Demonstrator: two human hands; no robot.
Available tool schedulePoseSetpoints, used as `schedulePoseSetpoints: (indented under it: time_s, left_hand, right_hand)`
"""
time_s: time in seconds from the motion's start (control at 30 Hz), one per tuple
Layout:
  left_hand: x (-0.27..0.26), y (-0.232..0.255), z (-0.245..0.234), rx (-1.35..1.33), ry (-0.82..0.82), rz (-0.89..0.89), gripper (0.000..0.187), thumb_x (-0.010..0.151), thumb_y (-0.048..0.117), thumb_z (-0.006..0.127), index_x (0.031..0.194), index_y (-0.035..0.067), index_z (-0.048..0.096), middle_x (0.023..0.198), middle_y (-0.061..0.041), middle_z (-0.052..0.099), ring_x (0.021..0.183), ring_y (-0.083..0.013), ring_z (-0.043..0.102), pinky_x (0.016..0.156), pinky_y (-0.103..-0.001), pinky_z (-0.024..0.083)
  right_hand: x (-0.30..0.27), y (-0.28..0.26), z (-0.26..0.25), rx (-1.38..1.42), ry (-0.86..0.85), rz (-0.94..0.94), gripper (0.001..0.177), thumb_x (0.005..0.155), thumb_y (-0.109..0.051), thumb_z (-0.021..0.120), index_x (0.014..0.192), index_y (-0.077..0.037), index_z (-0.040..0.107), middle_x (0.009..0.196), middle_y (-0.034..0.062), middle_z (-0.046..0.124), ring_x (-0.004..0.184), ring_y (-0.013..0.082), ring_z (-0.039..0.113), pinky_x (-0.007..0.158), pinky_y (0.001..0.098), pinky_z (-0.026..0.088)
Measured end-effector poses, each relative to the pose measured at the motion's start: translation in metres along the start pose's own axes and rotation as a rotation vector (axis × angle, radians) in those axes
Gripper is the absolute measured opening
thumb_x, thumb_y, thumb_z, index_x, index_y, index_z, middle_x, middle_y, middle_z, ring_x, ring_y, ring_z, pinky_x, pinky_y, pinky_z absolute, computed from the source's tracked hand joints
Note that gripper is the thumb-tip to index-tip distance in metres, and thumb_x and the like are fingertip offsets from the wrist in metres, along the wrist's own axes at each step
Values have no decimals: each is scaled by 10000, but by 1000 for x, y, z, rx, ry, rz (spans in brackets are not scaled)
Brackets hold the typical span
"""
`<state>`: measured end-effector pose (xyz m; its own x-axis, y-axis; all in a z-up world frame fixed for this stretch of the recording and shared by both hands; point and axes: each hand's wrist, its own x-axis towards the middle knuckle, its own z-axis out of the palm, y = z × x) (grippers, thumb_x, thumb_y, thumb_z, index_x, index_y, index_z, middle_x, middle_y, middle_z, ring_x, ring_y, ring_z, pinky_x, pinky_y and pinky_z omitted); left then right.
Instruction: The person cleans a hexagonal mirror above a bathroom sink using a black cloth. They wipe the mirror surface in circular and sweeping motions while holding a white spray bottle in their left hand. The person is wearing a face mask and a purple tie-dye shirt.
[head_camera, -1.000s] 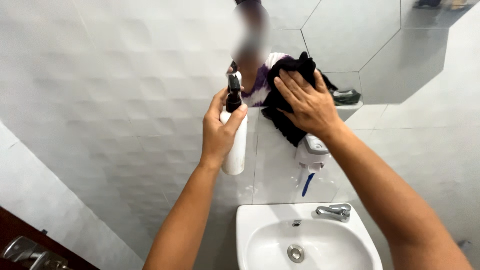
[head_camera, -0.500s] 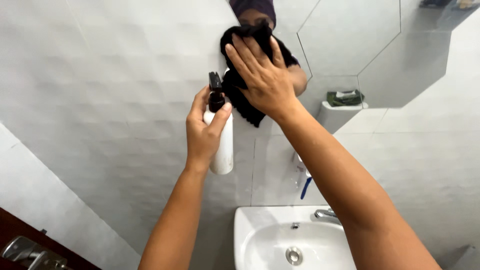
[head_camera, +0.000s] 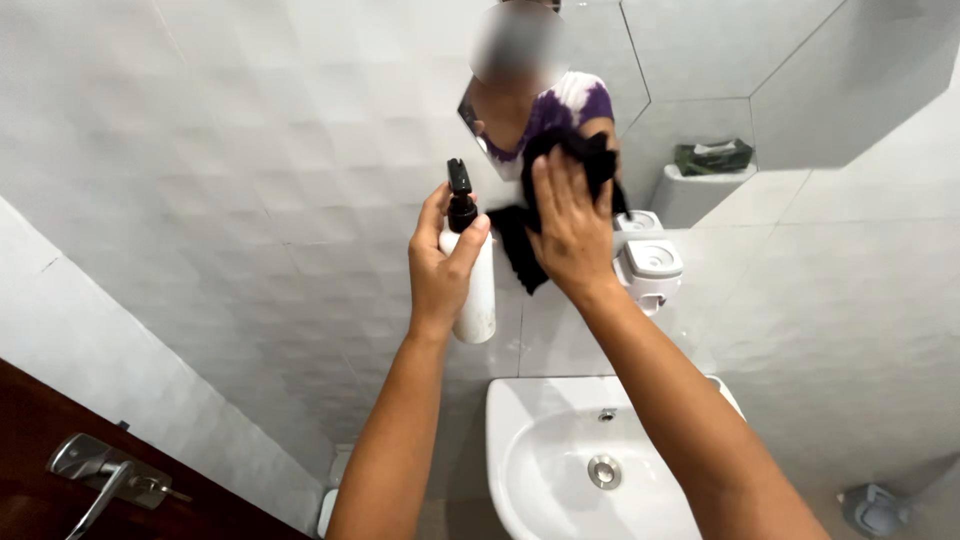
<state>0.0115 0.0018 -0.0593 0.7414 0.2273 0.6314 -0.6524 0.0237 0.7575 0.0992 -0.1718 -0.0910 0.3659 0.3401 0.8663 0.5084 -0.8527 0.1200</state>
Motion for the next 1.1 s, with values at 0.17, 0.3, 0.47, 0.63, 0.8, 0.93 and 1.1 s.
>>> schedulePoseSetpoints:
  time_s: [0.17,0.3,0.47,0.63,0.8,0.93,1.1]
  left_hand:
    - [3,-2,-9,24,3,-26,594,925,242,703,1431,-12,523,1218,-123,655,1093,-171,648,938,-313,557]
    - [16,7,-7,36,3,4,595,933,244,707,1437,-11,518,1207,-112,656,1050,-161,647,904,-309,559]
    - [8,4,-16,-10,10,-45,589,909,219,704,1422,-6,523,1194,-100,653,993,-161,655,859,-316,577]
    - [-1,-8,-32,52,3,27,538,961,152,706,1438,-21,530,1250,-119,656,1114,-159,651,949,-317,563]
    - [10,8,-27,-22,24,-102,555,908,148,687,1413,-4,515,1176,-96,640,890,-149,682,748,-301,619]
    - [14,17,-20,-74,7,-22,538,938,142,685,1426,-8,513,1212,-90,625,956,-134,659,783,-302,622]
    - [9,7,-9,-68,25,-96,544,913,152,691,1406,2,516,1191,-83,625,978,-141,665,775,-306,630]
  right_hand:
    - [12,-4,-14,-72,-6,-83,765,985,-376,714,1606,-54,406,1654,157,405,1567,294,305,1252,561,82]
    - [59,0,-17,-54,78,-109,752,1055,-390,711,1638,-40,391,1685,151,386,1581,303,298,1270,555,80]
    - [40,-19,-5,-1,55,-40,763,1003,-395,717,1602,-40,404,1656,163,386,1563,303,312,1257,562,78]
    - [18,-33,-7,-36,51,-129,746,1008,-423,697,1603,-65,423,1644,120,422,1551,258,333,1253,547,76]
    - [61,-40,-16,-39,94,-149,709,1032,-420,684,1612,-94,439,1654,91,427,1565,230,331,1286,518,87]
    - [73,-47,-20,3,135,-136,700,1006,-398,689,1587,-89,450,1632,113,433,1544,251,337,1258,527,96]
    - [52,-29,-28,-7,86,-214,699,1011,-406,714,1593,-108,467,1609,70,486,1513,220,409,1296,510,104]
